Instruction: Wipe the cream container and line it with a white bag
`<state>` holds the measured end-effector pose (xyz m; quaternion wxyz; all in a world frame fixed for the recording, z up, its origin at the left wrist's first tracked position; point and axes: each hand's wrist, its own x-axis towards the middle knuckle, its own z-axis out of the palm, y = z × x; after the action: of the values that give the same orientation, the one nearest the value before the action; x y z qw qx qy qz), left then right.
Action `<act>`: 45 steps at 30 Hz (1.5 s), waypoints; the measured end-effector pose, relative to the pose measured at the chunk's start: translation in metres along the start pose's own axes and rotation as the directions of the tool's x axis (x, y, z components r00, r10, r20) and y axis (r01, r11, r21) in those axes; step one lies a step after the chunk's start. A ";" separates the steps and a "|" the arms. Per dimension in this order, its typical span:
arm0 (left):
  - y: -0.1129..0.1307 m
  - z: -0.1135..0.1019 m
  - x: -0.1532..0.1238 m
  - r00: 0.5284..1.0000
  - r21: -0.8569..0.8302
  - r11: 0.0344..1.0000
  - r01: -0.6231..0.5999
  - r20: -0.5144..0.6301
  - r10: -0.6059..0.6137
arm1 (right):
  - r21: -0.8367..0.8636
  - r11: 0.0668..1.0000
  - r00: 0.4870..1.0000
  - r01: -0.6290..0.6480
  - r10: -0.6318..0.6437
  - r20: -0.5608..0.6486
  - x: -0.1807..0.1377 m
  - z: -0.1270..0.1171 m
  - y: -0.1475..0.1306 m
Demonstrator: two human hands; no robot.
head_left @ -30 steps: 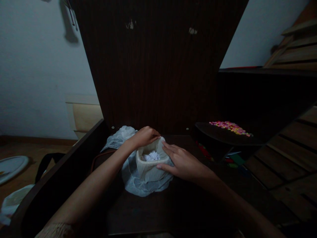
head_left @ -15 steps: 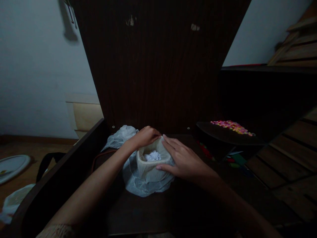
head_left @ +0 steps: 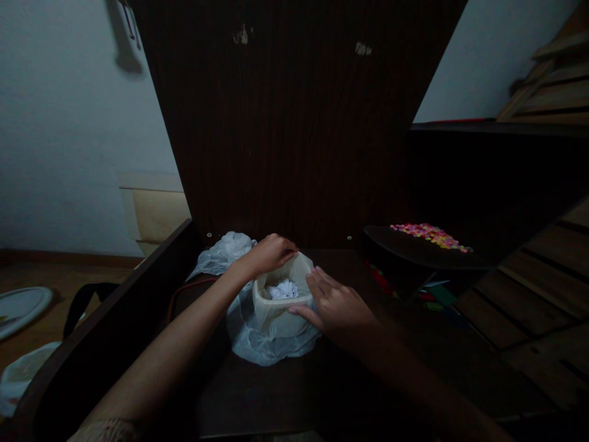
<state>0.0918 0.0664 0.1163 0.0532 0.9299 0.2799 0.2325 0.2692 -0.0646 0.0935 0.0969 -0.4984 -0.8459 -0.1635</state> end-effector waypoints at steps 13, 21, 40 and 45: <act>0.000 -0.002 0.000 1.000 -0.002 1.000 0.017 0.014 -0.017 | 0.160 0.945 0.870 0.284 -0.325 0.372 0.042 -0.061 0.004; -0.004 0.001 0.002 0.999 -0.031 0.999 0.026 0.020 -0.025 | 0.367 0.911 0.634 0.187 -0.397 0.663 0.082 -0.050 -0.003; 0.001 -0.006 0.001 0.996 -0.091 0.993 0.081 0.048 -0.077 | 0.347 0.918 0.561 0.193 -0.393 0.729 0.101 -0.053 -0.004; 0.001 -0.005 0.001 0.995 -0.106 0.990 0.089 0.044 -0.085 | 0.366 0.925 0.480 0.099 -0.367 0.797 0.104 -0.032 -0.006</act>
<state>0.0904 0.0662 0.1211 0.1187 0.9170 0.3060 0.2266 0.2141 0.0049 0.1563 -0.2877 -0.3746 -0.8565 0.2081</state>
